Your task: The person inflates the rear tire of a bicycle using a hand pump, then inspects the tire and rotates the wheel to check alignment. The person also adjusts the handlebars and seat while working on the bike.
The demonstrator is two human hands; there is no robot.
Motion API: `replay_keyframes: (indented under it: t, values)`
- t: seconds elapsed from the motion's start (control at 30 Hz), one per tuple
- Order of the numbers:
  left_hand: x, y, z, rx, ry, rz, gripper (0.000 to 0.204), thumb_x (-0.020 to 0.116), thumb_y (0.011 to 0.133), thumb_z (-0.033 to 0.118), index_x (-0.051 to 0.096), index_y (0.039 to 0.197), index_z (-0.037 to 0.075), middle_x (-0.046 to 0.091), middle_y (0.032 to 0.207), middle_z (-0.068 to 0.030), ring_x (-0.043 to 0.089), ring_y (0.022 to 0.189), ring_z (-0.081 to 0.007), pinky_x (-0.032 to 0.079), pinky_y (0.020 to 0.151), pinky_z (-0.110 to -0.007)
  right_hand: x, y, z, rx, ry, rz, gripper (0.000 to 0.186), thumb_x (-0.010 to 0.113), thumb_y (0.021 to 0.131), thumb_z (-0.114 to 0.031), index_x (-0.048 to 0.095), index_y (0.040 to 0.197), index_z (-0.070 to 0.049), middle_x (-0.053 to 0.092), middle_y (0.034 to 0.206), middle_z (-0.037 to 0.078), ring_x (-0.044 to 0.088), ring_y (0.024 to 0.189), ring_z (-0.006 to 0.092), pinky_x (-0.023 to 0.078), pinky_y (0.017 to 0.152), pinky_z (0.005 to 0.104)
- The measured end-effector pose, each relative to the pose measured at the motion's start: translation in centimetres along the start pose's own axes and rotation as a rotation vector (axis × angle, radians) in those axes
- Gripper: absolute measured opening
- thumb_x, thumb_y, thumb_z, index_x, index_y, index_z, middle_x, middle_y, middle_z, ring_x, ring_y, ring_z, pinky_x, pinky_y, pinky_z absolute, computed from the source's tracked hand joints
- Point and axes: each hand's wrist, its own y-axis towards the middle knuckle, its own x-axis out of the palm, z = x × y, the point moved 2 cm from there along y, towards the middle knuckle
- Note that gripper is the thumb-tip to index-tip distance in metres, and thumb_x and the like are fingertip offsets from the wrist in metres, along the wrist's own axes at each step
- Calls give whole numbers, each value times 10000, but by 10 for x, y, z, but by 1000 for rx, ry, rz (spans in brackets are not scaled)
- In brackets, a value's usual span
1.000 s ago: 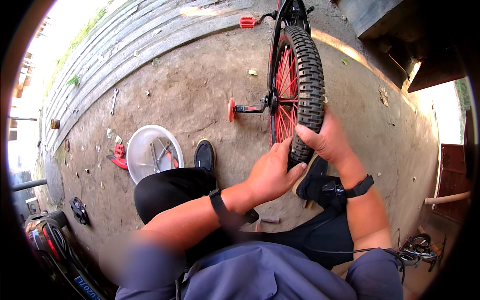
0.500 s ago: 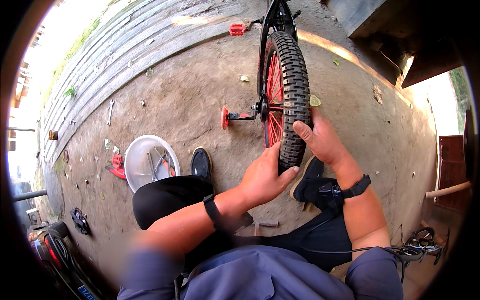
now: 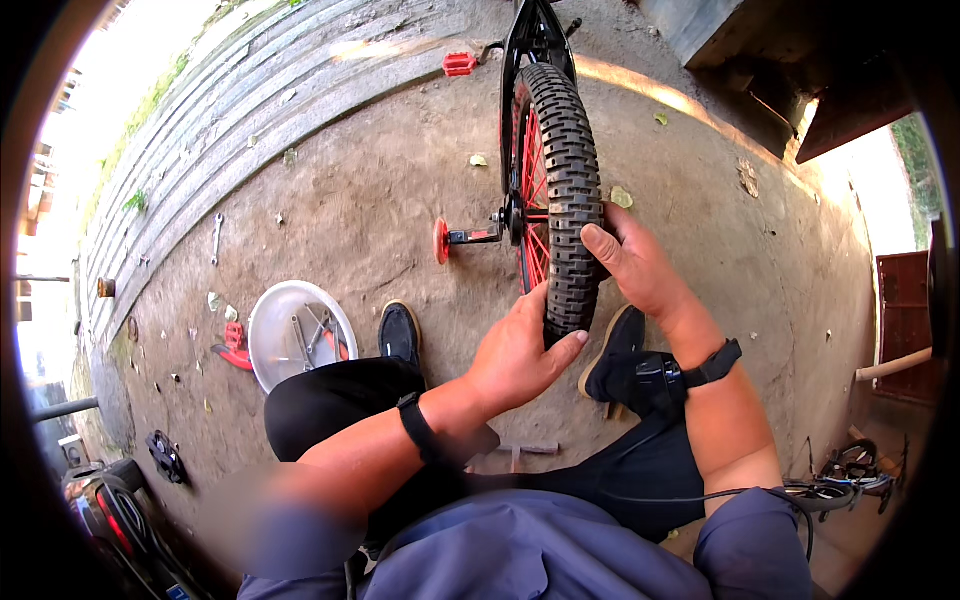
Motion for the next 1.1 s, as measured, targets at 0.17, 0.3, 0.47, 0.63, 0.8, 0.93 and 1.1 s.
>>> replay_keyframes:
  t: [0.17,0.3,0.47,0.63,0.8,0.93,1.1]
  values:
    - [-1,-2,-1,23,40,17,631,722,884,325,494,1375,1,662,1184,-249,659,1099,-396,516,947,-450,1,0,-2,6,12,-10,625,630,1006,-505,564,1324,28,673,1165,104,608,1053,163,496,950,340]
    - [-4,-2,1,32,34,-18,736,726,900,360,418,1447,-24,616,1257,-312,621,1160,-449,505,985,-485,4,1,-4,2,39,1,627,635,1005,-496,557,1329,36,673,1172,103,607,1064,164,493,960,339]
    - [-2,-2,0,10,31,21,696,721,867,333,477,1439,20,651,1248,-244,658,1106,-390,514,954,-442,0,2,5,-2,0,15,638,637,1003,-495,549,1334,43,673,1176,109,612,1069,173,493,961,339]
    - [-4,-2,3,9,30,7,745,718,867,334,437,1481,20,641,1263,-258,646,1128,-410,511,967,-456,-1,2,3,13,-12,16,655,642,996,-503,544,1341,45,669,1176,114,611,1064,177,496,955,341]
    - [-3,-3,3,60,58,21,760,723,884,341,407,1471,-24,618,1265,-295,620,1166,-437,502,991,-478,0,2,1,41,26,12,665,649,990,-500,533,1353,45,657,1201,111,604,1075,176,494,955,332]
    - [-3,-3,2,44,66,11,769,721,896,354,393,1466,-45,608,1263,-310,613,1170,-448,498,999,-487,1,2,-1,61,21,7,672,649,988,-503,524,1362,42,649,1219,112,596,1099,180,484,975,336]
    - [0,-2,-3,41,87,35,779,724,881,353,398,1478,-24,616,1264,-305,628,1141,-451,512,972,-487,2,3,0,48,9,13,663,640,989,-500,528,1354,42,649,1224,110,592,1114,184,473,998,347]
